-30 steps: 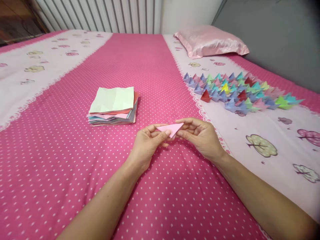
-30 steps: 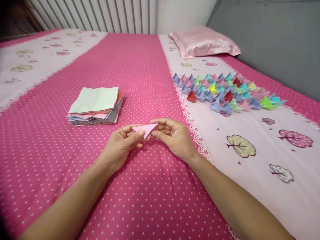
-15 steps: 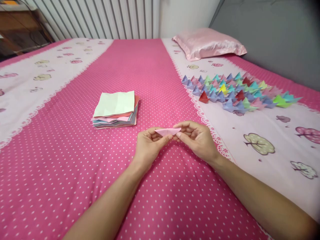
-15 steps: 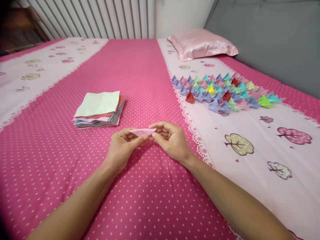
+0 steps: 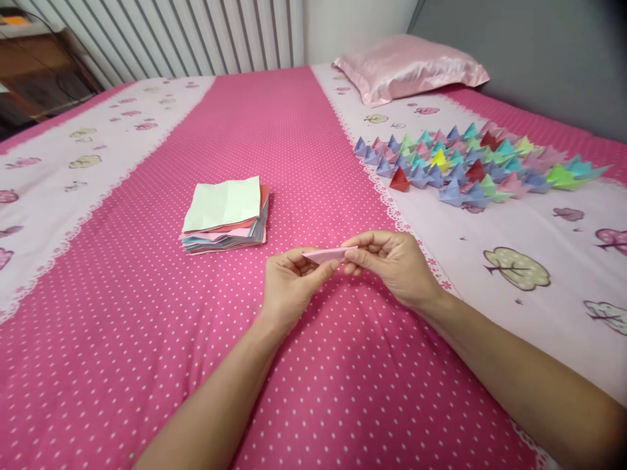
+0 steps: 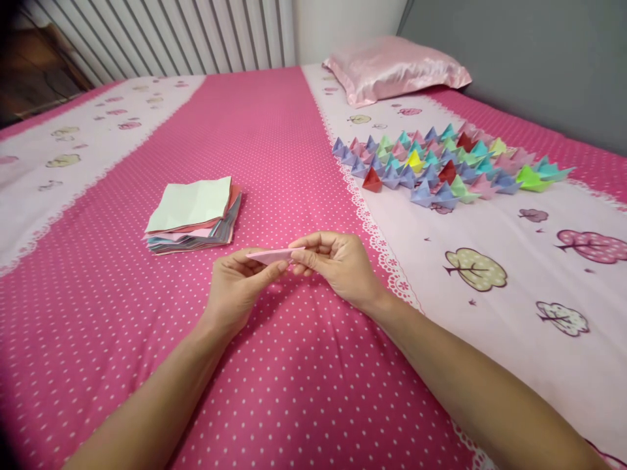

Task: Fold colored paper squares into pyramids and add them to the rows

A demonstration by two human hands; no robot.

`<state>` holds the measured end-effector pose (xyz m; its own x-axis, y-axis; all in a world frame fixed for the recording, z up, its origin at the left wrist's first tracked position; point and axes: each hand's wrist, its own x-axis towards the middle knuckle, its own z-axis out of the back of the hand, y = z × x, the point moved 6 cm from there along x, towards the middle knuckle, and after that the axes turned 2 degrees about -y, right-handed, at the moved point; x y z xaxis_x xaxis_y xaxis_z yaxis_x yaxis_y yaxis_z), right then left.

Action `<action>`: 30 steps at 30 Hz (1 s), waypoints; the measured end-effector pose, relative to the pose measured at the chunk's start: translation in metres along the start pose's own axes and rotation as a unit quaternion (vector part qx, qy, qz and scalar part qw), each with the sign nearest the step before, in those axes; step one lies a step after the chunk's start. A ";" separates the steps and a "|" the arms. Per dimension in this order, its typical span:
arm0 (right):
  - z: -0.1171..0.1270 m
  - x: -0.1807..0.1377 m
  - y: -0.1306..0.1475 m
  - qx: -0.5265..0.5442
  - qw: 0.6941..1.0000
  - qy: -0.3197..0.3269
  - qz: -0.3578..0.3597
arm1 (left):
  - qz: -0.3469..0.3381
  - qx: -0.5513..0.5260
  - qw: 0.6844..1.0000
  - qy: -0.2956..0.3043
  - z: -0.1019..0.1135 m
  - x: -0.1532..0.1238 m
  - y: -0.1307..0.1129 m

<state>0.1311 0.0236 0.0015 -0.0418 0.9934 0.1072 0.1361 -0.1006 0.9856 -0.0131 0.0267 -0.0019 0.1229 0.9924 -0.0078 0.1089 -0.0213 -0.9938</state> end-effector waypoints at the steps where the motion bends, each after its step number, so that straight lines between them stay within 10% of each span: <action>1: 0.000 0.000 0.001 0.003 1.000 0.006 -0.007 | -0.007 0.011 1.000 -0.001 0.001 0.000 -0.001; 13: 0.002 0.000 0.002 -0.006 0.998 -0.003 -0.060 | -0.015 0.053 0.998 -0.014 0.005 -0.001 -0.005; 30: -0.004 -0.002 0.013 -0.097 0.993 0.041 0.055 | 0.003 0.034 0.999 0.015 -0.004 -0.005 -0.002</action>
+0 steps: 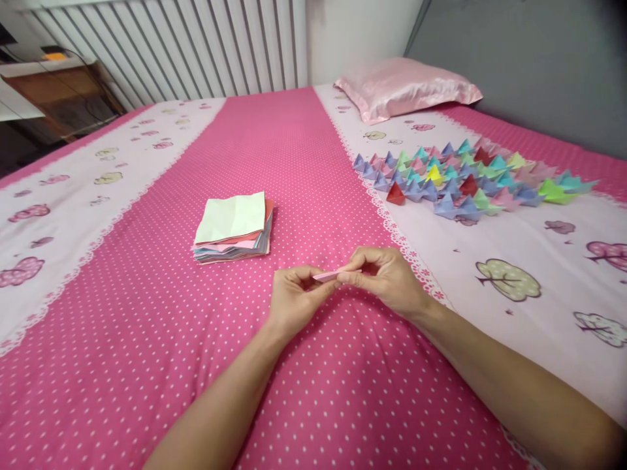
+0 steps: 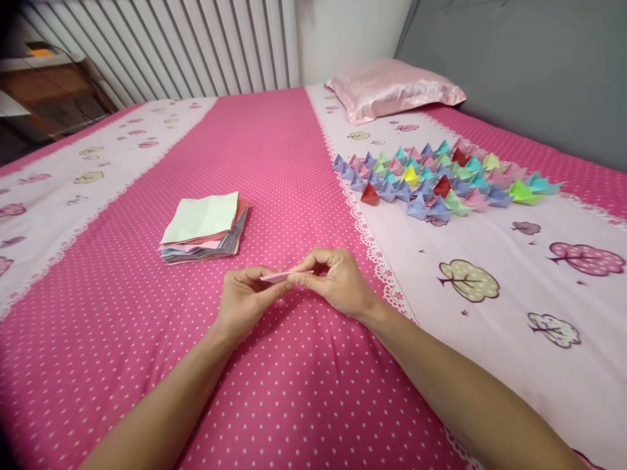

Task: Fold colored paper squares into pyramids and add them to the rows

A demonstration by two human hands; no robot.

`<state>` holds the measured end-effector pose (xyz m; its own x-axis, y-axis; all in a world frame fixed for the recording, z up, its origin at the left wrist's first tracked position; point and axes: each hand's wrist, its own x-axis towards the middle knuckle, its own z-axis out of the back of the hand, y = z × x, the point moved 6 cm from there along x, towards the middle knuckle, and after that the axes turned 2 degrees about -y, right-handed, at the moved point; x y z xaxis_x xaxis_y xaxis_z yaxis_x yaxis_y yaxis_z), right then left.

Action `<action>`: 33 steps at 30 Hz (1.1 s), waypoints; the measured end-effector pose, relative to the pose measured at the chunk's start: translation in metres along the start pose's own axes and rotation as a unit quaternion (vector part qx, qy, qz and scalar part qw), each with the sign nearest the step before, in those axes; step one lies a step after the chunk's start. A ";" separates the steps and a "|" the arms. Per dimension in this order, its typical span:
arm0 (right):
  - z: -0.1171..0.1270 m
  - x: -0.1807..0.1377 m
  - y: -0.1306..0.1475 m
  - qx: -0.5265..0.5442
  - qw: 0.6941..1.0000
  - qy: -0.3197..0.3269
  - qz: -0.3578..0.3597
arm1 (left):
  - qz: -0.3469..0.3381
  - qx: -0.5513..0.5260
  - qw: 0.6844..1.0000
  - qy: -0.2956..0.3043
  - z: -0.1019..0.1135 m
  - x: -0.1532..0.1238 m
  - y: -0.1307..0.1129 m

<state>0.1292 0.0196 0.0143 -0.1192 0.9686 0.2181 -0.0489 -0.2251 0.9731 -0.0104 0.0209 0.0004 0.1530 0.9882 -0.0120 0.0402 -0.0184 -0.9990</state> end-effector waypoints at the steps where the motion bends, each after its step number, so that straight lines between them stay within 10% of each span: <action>1: 0.000 0.000 -0.002 0.018 1.000 -0.002 -0.014 | 0.008 -0.010 1.000 0.006 -0.001 0.000 0.001; 10: -0.004 -0.004 -0.021 0.106 0.986 -0.060 -0.116 | 0.056 -0.117 0.991 0.014 0.000 0.005 0.009; 33: -0.001 -0.007 0.007 0.001 0.995 -0.090 0.049 | -0.003 -0.089 0.996 -0.015 0.002 0.001 0.002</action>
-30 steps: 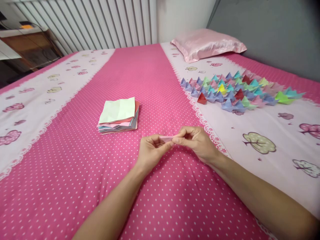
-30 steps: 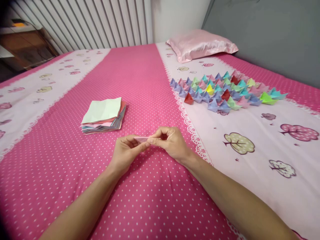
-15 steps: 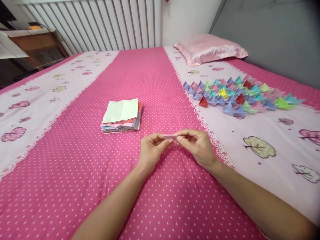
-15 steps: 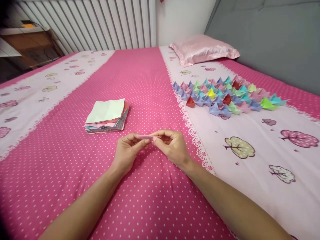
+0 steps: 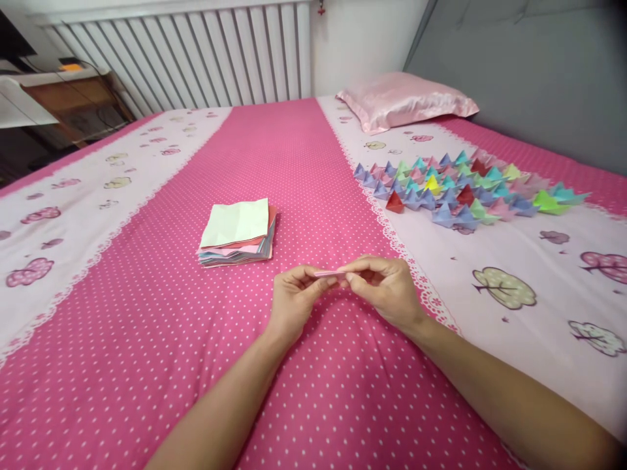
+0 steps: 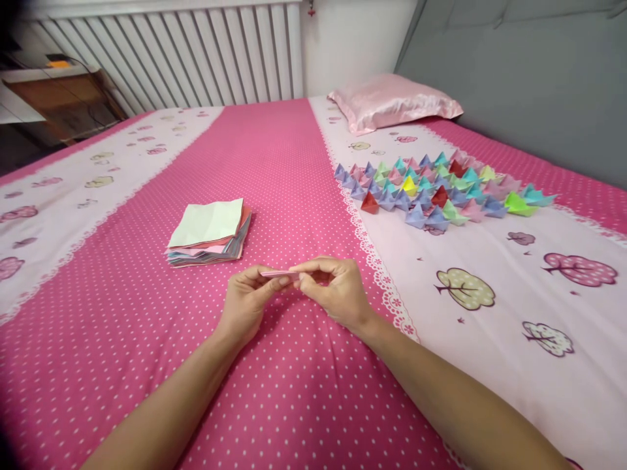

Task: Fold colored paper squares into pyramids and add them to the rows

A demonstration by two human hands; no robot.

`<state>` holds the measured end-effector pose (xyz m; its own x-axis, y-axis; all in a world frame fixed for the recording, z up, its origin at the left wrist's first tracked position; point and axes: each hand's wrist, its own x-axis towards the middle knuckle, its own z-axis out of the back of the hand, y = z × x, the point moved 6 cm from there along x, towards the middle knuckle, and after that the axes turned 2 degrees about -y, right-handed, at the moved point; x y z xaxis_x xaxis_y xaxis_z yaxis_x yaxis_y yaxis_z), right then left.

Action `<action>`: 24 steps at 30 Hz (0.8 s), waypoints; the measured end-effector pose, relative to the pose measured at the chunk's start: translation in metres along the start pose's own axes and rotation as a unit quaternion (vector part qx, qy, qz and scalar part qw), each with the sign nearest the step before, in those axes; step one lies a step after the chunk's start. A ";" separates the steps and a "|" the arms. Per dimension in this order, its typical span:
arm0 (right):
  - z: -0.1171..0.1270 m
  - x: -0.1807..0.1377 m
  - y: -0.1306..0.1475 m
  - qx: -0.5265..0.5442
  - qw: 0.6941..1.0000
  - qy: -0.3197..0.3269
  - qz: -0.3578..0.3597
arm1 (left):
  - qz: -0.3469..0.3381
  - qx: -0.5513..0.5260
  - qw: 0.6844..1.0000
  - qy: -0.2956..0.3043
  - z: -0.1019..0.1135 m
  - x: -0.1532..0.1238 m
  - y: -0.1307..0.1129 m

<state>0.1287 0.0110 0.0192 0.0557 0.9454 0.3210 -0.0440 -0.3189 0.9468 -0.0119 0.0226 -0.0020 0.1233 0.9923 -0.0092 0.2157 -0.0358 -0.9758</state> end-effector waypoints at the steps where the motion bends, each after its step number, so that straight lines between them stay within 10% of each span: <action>1: 0.000 0.001 0.000 0.007 1.000 0.003 -0.006 | 0.002 -0.004 1.000 -0.001 0.000 0.000 0.000; 12: 0.009 0.005 -0.009 0.050 0.998 -0.009 -0.040 | -0.003 -0.012 0.999 -0.042 0.012 0.007 -0.001; 17: 0.003 0.003 0.009 -0.070 0.996 0.033 0.053 | 0.016 0.027 0.999 0.025 0.000 0.001 -0.001; 24: -0.003 0.002 -0.002 -0.062 0.996 0.055 -0.013 | 0.043 0.094 0.991 0.082 -0.003 0.000 0.002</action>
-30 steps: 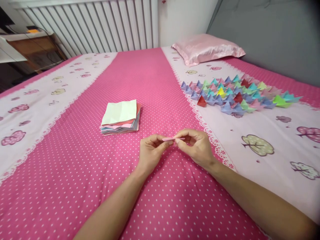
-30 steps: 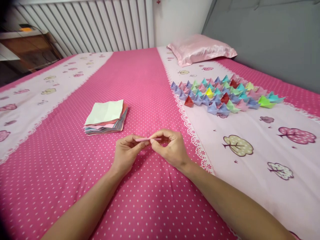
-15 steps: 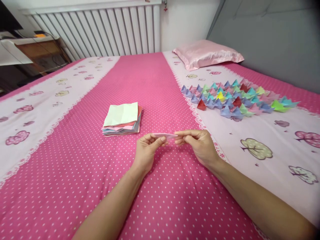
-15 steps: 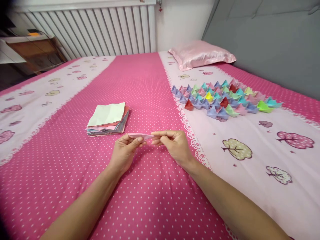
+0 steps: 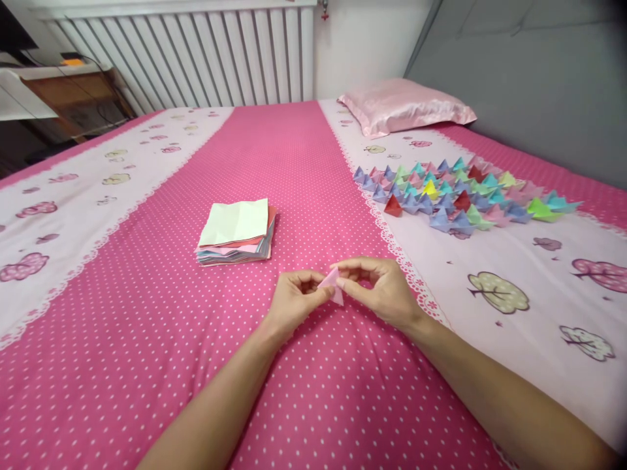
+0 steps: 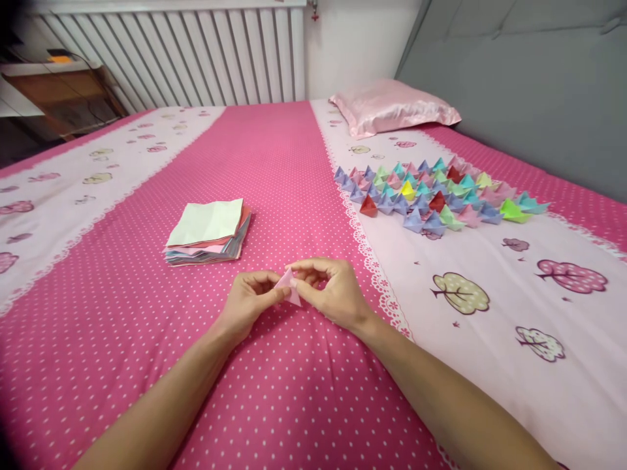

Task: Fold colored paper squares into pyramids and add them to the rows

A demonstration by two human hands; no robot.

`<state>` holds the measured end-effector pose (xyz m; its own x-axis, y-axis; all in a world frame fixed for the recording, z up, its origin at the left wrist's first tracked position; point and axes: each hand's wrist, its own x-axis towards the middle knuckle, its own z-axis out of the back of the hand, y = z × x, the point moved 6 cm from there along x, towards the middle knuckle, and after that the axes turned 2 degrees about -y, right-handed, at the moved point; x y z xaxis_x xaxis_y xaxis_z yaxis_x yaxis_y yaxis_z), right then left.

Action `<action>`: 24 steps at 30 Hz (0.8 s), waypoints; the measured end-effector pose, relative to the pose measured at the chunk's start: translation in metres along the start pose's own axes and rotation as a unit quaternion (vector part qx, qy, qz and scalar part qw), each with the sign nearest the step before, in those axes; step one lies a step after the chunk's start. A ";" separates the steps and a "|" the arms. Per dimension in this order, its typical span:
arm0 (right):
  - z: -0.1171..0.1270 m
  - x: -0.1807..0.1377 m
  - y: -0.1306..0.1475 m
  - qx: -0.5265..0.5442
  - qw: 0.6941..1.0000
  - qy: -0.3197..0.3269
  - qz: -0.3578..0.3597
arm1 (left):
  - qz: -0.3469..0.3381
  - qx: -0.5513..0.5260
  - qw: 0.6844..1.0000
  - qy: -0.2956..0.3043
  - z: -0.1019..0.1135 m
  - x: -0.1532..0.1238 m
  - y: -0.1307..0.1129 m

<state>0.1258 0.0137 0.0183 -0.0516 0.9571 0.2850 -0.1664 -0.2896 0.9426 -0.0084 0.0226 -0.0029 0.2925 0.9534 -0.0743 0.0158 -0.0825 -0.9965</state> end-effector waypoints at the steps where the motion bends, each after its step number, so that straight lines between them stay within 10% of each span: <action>1: -0.002 0.000 -0.001 0.007 1.000 0.009 -0.007 | -0.001 0.013 1.000 0.001 0.001 0.001 0.001; 24: -0.003 0.001 -0.021 0.192 0.968 -0.003 -0.161 | -0.022 0.025 0.999 0.018 0.004 0.006 0.005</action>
<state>0.1265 0.0211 -0.0015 -0.0517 0.9980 -0.0353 0.2062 0.0453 0.9775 -0.0106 0.0289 -0.0084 0.3261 0.9448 -0.0307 -0.0184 -0.0261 -0.9995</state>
